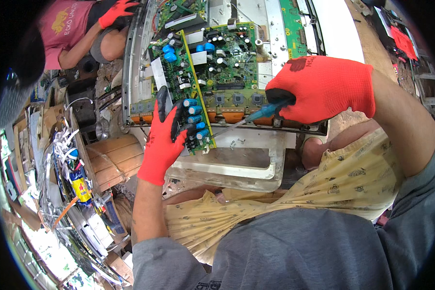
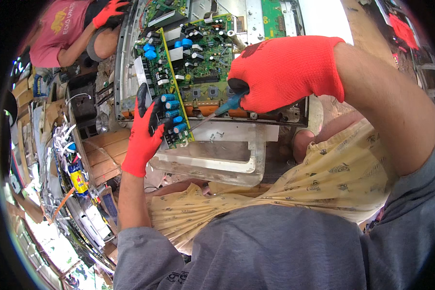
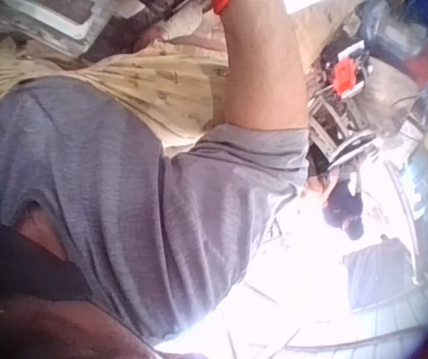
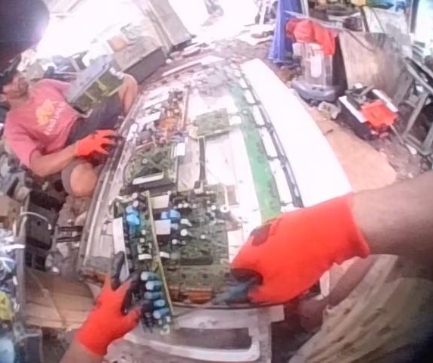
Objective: The person uses a screwdriver to remove screws from a circuit board inside a disassembled television chassis. They carefully unscrew fasteners and handle the board while sitting on the floor in a cluttered workshop.
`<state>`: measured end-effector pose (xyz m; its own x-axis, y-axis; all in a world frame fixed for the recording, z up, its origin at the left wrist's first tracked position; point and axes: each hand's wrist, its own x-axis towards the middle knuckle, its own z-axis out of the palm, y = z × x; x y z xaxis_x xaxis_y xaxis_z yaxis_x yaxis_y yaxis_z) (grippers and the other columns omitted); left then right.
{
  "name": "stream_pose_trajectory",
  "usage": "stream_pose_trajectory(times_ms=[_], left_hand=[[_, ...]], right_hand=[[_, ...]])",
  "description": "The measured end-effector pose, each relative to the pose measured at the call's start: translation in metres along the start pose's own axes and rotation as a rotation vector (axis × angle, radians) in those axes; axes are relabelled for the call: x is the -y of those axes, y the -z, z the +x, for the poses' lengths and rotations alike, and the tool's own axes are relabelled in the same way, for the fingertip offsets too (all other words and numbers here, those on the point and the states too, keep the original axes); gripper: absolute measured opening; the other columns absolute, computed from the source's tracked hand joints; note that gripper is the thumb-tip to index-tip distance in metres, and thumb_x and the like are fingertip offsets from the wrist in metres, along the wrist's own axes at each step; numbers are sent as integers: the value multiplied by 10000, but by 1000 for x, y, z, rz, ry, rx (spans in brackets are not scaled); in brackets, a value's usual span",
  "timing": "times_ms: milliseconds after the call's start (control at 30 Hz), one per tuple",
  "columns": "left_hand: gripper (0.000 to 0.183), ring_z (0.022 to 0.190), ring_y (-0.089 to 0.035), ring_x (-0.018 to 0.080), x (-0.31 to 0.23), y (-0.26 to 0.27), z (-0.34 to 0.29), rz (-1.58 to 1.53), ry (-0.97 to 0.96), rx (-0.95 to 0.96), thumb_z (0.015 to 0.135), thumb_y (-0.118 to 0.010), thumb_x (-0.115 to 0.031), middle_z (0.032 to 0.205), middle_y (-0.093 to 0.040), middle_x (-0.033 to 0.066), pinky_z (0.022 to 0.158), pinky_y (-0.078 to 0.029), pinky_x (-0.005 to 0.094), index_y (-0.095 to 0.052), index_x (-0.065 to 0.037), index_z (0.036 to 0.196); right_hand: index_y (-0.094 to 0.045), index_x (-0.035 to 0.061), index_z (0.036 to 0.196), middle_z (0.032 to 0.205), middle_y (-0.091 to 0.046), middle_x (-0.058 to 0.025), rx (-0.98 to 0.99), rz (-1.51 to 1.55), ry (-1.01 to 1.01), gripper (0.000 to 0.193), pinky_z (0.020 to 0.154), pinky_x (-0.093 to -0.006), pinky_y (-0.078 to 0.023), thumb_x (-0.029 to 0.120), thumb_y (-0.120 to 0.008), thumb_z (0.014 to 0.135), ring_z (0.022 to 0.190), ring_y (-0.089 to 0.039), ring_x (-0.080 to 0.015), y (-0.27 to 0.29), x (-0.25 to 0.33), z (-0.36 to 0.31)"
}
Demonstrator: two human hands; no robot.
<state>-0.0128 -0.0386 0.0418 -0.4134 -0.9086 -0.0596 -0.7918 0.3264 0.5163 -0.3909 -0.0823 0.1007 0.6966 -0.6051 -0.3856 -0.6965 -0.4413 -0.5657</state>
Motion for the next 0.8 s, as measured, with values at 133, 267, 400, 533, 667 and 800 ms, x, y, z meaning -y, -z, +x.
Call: stream_pose_trajectory(times_ms=[133, 267, 400, 533, 667, 800], left_hand=[[633, 1498, -347, 413, -5, 1, -2, 82, 11, 27, 880, -667, -3, 1670, -205, 260, 1181, -350, 423, -509, -53, 1490], [604, 1491, -357, 418, -4, 0, 0, 118, -55, 13, 896, -653, -13, 1668, -204, 265, 1175, -354, 421, -516, -46, 1483], [577, 1495, -352, 412, -1, -2, -2, 39, -21, 13, 910, -645, -31, 1664, -221, 263, 1178, -343, 413, -524, -37, 1474], [635, 1481, -367, 430, 6, -4, -7, -10, 31, 5, 870, -682, -13, 1642, -263, 269, 1163, -380, 434, -515, -55, 1481], [743, 1503, -341, 395, 16, -6, -13, -24, 24, -25, 890, -683, -42, 1647, -277, 247, 1193, -335, 422, -378, -53, 1568], [789, 1530, -299, 316, 14, -4, -21, -59, 69, -52, 919, -669, -59, 1659, -286, 206, 1231, -263, 403, -279, -21, 1604]], right_hand=[[-708, 93, 1109, 1008, -695, -171, 1, -3, 27, 338, 876, -441, -545, 326, -683, 865, 1014, -670, -357, -2, -2, 1], [-709, 96, 1098, 1013, -691, -173, 1, 11, 22, 330, 863, -443, -547, 330, -677, 868, 999, -674, -360, -3, -2, 3], [-710, 91, 1085, 1021, -689, -175, 5, 25, 18, 323, 857, -443, -550, 327, -677, 867, 986, -678, -366, -4, 1, 3], [-708, 91, 1086, 1030, -688, -177, -37, 0, 41, 319, 875, -442, -546, 321, -681, 866, 1012, -673, -365, -4, 0, 3], [-708, 96, 1109, 1053, -690, -177, -97, 0, 7, 326, 905, -439, -539, 319, -681, 873, 1046, -669, -357, -2, -4, -2], [-707, 99, 1131, 1060, -693, -168, -88, 51, -73, 329, 921, -426, -535, 310, -683, 880, 1054, -667, -339, -1, -7, -11]])
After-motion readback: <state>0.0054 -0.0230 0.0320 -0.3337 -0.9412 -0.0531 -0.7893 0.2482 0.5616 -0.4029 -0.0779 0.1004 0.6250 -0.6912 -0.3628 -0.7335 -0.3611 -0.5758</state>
